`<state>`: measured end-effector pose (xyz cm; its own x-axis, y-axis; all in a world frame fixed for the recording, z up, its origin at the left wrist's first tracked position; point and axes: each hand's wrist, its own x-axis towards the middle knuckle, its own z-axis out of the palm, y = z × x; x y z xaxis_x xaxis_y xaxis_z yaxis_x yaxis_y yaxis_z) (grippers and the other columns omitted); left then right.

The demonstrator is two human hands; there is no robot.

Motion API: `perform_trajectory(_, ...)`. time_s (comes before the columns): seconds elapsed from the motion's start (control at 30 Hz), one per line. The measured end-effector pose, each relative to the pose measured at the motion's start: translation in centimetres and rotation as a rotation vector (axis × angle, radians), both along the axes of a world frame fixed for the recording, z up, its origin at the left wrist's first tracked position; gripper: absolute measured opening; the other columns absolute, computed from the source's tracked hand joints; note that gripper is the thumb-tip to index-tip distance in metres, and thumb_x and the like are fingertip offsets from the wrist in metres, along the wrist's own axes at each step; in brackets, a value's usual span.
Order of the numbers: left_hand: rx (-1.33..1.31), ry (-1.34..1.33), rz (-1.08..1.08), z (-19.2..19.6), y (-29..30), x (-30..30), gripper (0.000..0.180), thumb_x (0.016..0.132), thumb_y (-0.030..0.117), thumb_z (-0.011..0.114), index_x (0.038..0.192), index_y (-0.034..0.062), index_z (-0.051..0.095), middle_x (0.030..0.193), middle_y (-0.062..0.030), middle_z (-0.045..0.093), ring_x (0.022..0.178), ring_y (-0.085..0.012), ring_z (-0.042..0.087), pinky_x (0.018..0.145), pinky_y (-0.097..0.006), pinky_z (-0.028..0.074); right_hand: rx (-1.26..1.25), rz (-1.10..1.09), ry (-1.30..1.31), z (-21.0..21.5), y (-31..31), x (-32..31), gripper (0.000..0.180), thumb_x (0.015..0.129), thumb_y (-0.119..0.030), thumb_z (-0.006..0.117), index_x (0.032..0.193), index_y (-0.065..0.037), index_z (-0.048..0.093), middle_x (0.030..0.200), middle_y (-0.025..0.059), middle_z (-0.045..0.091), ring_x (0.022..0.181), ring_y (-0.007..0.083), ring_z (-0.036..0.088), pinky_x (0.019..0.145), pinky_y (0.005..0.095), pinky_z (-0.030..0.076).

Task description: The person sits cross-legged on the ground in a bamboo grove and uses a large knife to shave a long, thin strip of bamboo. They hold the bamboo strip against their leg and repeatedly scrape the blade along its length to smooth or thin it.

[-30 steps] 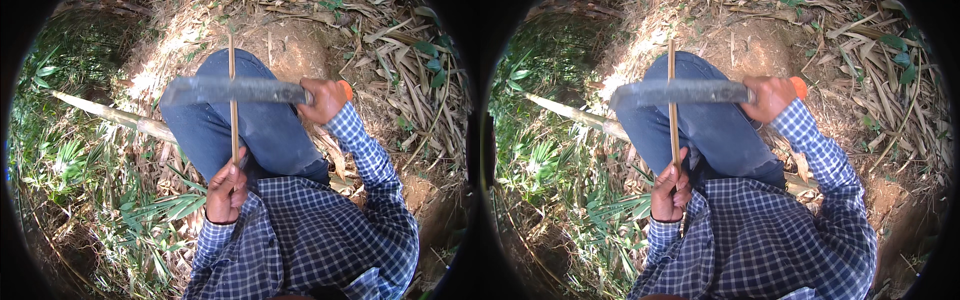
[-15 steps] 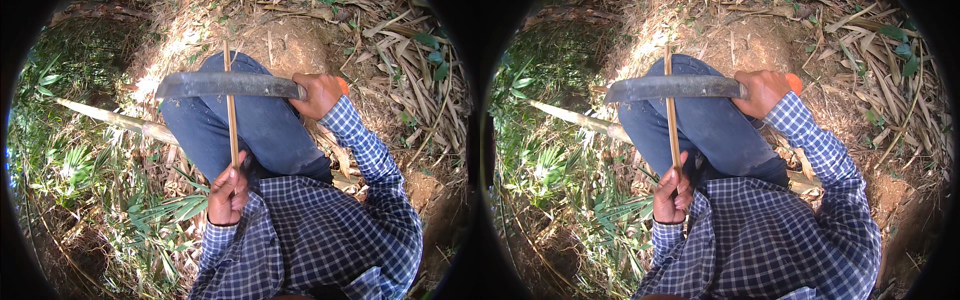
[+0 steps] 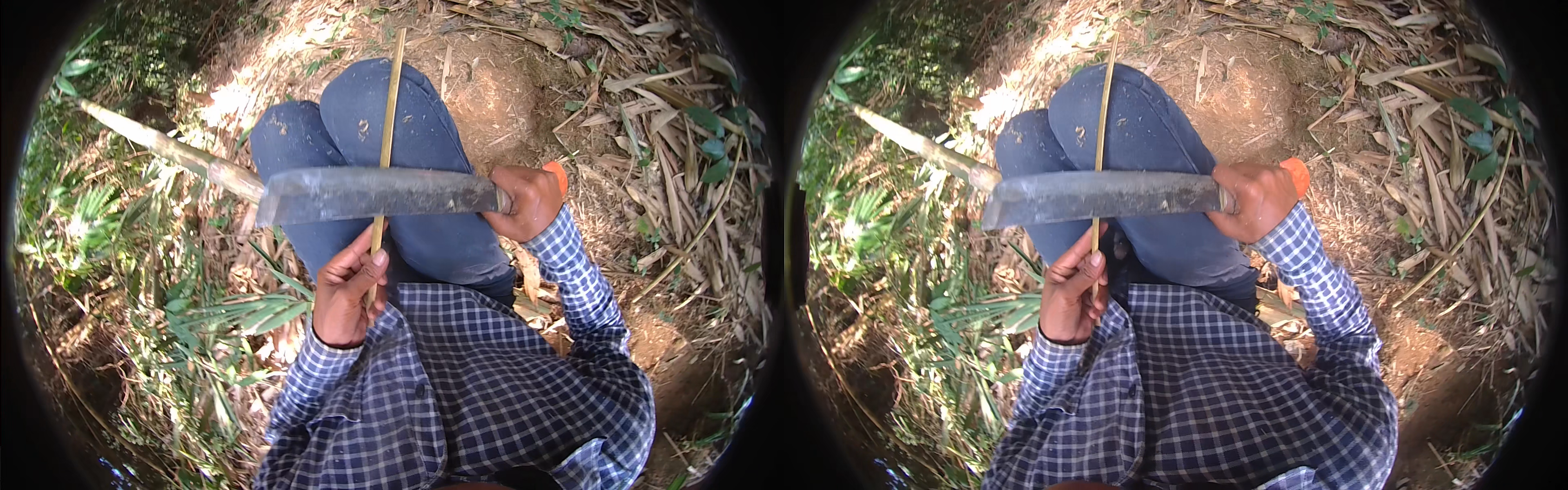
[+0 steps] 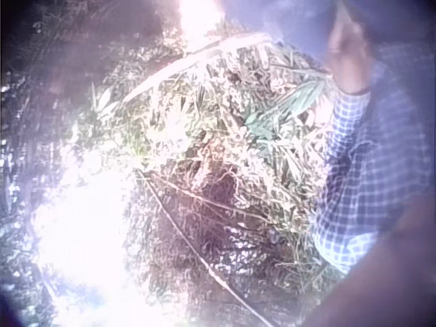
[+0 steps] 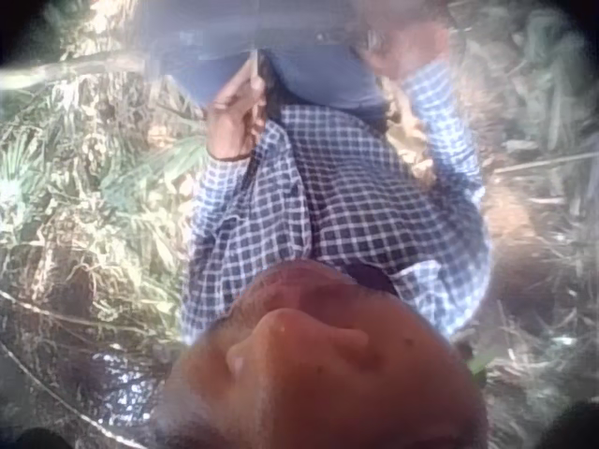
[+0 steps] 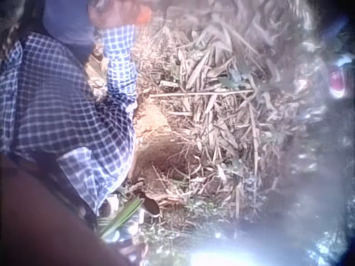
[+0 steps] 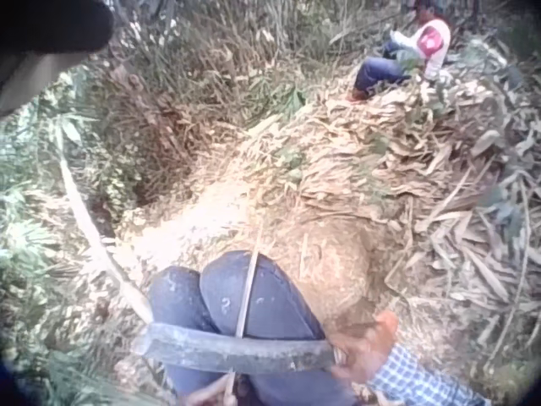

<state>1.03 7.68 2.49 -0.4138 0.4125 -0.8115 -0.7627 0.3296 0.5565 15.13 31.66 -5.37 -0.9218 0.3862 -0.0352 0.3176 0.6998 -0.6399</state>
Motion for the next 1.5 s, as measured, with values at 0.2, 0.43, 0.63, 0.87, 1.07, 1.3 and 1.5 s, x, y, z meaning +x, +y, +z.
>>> perform_trajectory(0.2,0.09,-0.027,0.016,0.2,-0.4,-0.2,0.041,0.097,0.009,0.059,0.138,0.0062,0.054,0.068,0.0027,0.05,0.044,-0.001,0.033,0.038,-0.017,0.026,0.066,-0.166,-0.045,-1.4,2.1,-0.9,0.026,0.067,-0.022,0.076,0.084,-0.005,0.066,0.069,0.0155,0.065,0.062,0.0353,0.065,0.055,0.0419,0.051)
perform_trajectory(0.43,0.11,-0.049,0.038,0.1,-0.9,0.3,0.039,0.097,0.009,0.059,0.136,0.0065,0.056,0.066,0.0053,0.047,0.046,0.0002,0.031,0.039,-0.017,0.025,0.138,-0.009,0.003,-1.3,2.8,-1.3,0.022,0.068,-0.021,0.074,0.08,-0.004,0.067,0.062,0.015,0.063,0.054,0.0311,0.064,0.051,0.0411,0.05)
perform_trajectory(0.63,0.138,-0.044,0.03,-0.1,-1.1,0.2,0.04,0.097,0.009,0.06,0.137,0.0052,0.055,0.066,0.005,0.047,0.046,0.0004,0.03,0.039,-0.017,0.025,0.087,-0.153,-0.059,-1.8,3.7,-1.9,0.025,0.071,-0.024,0.074,0.088,-0.006,0.07,0.061,0.0167,0.064,0.053,0.0322,0.066,0.051,0.0415,0.052)
perform_trajectory(0.87,0.128,-0.016,0.02,-0.6,-1.3,0.6,0.041,0.096,0.011,0.062,0.136,0.0052,0.055,0.066,0.0039,0.049,0.044,0.0,0.032,0.039,-0.018,0.025,0.111,-0.341,-0.105,-2.8,5.2,-3.5,0.021,0.075,-0.019,0.07,0.083,0.0,0.067,0.057,0.0142,0.059,0.046,0.0236,0.057,0.048,0.0387,0.047)
perform_trajectory(1.07,0.147,-0.041,0.036,-0.7,-0.5,-0.1,0.037,0.097,0.012,0.061,0.134,0.0056,0.058,0.07,0.0004,0.059,0.043,0.0,0.037,0.038,-0.018,0.026,-0.013,-0.233,-0.154,-2.2,3.2,-1.2,0.023,0.071,-0.02,0.07,0.086,-0.003,0.069,0.057,0.0148,0.061,0.051,0.0274,0.063,0.048,0.0369,0.051)
perform_trajectory(1.3,0.107,-0.1,0.064,-0.7,-0.3,0.0,0.037,0.098,0.012,0.058,0.135,0.0072,0.056,0.069,0.0005,0.057,0.042,-0.0003,0.035,0.037,-0.018,0.024,0.184,0.105,-0.006,0.7,0.0,-0.9,0.021,0.064,-0.018,0.074,0.077,-0.004,0.064,0.062,0.0158,0.062,0.052,0.031,0.062,0.048,0.0405,0.05)
perform_trajectory(1.5,0.227,-0.125,0.042,-0.7,-0.6,0.0,0.038,0.099,0.012,0.056,0.137,0.0066,0.055,0.068,0.0017,0.054,0.043,-0.0001,0.032,0.037,-0.019,0.023,0.147,-0.054,-0.054,0.6,1.8,-1.4,0.022,0.067,-0.02,0.075,0.078,-0.005,0.064,0.063,0.0152,0.063,0.053,0.0326,0.063,0.05,0.0413,0.05)
